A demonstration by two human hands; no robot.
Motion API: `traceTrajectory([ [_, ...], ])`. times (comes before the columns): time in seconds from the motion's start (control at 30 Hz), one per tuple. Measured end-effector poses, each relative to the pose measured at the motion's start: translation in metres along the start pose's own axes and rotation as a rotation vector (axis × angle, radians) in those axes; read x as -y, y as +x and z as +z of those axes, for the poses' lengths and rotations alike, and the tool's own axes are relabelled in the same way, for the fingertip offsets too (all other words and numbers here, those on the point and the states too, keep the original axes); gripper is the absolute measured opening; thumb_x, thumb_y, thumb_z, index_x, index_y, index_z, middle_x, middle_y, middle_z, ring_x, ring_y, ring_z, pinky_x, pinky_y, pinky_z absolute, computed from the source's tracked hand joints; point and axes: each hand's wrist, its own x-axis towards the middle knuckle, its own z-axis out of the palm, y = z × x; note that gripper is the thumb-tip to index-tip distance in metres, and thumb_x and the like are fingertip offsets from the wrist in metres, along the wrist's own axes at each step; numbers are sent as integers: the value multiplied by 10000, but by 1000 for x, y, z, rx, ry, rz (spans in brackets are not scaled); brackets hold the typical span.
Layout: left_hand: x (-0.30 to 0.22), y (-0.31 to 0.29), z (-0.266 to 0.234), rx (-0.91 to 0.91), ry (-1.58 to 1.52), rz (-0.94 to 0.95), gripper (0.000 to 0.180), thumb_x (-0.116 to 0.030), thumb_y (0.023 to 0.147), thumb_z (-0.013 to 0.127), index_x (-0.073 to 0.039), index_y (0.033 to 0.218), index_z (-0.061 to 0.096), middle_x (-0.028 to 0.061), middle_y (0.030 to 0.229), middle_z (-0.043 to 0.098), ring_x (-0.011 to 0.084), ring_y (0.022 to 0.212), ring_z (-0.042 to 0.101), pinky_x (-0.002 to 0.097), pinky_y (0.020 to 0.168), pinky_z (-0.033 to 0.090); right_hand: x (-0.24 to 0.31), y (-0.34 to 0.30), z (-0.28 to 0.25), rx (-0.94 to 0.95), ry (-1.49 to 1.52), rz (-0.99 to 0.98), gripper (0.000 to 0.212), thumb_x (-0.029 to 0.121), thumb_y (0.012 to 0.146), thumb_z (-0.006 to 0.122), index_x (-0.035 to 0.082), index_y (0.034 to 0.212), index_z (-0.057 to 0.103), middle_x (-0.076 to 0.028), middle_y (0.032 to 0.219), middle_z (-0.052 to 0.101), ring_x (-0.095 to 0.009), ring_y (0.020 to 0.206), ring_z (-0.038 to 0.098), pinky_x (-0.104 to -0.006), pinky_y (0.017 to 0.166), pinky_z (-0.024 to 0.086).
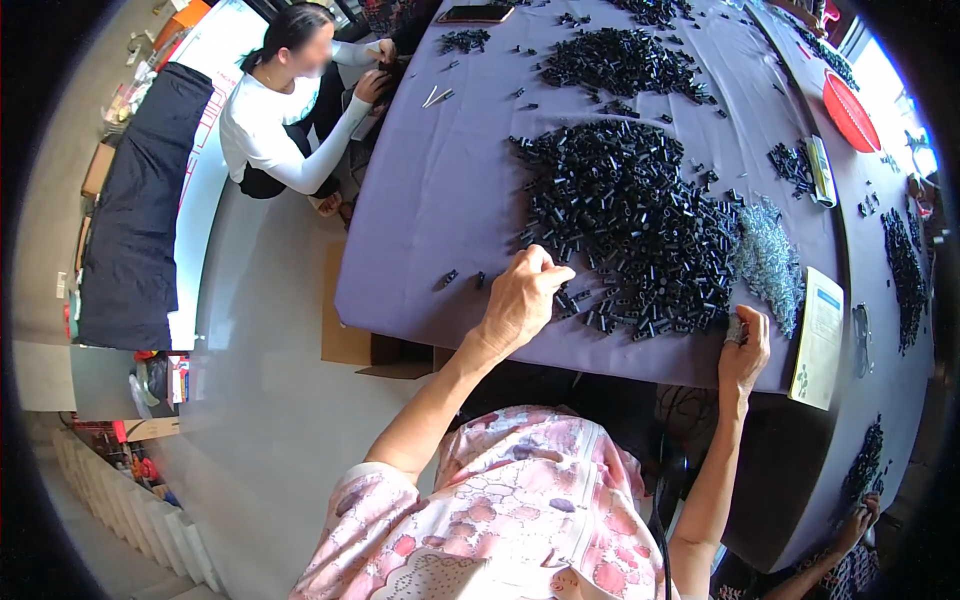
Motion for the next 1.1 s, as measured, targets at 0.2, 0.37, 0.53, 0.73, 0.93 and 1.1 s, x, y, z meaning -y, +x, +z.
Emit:
traceTrajectory([
  [0.2,6,5,1,-16,20,76,110,-33,771,667,-40,881,669,91,864,569,247,809,590,343,709,503,0,0,0,-1,-7,-10,386,-157,663,464,44,971,578,-116,925,598,-307,892,598,-372,806,476],
  [0.37,-10,2,-7,-76,-363,-211,120,-27,798,655,-31,917,642,61,832,626,150,688,600,264,635,477,0,-1,0,-64,58,-10,377,-161,669,461,34,968,582,-116,913,591,-294,879,596,-351,798,477],
  [0.53,-26,-7,-6,-45,-655,-351,109,-42,852,626,-40,954,663,-13,820,592,64,696,544,227,637,464,48,-6,-4,-16,241,-73,317,-151,682,535,19,941,600,-122,901,590,-261,853,598,-324,766,483],
  [0.73,-36,-14,-2,68,-1353,-676,177,-95,866,641,-48,1033,675,34,820,668,73,683,593,203,618,479,128,-18,5,230,558,-115,238,-130,705,617,2,903,609,-118,880,601,-222,779,622,-288,697,515],
  [0.93,-38,-25,6,79,-1461,-747,149,-109,869,645,-40,999,670,53,839,685,99,684,625,222,616,497,149,-31,21,355,665,-104,327,-159,627,568,3,910,592,-124,871,599,-265,769,622,-305,692,510],
  [1.1,-37,-29,12,78,-1493,-744,134,-107,868,648,-41,981,669,26,823,673,99,676,620,225,616,498,154,-33,24,363,644,-99,365,-169,605,541,8,922,587,-121,859,596,-277,771,623,-311,679,514],
])
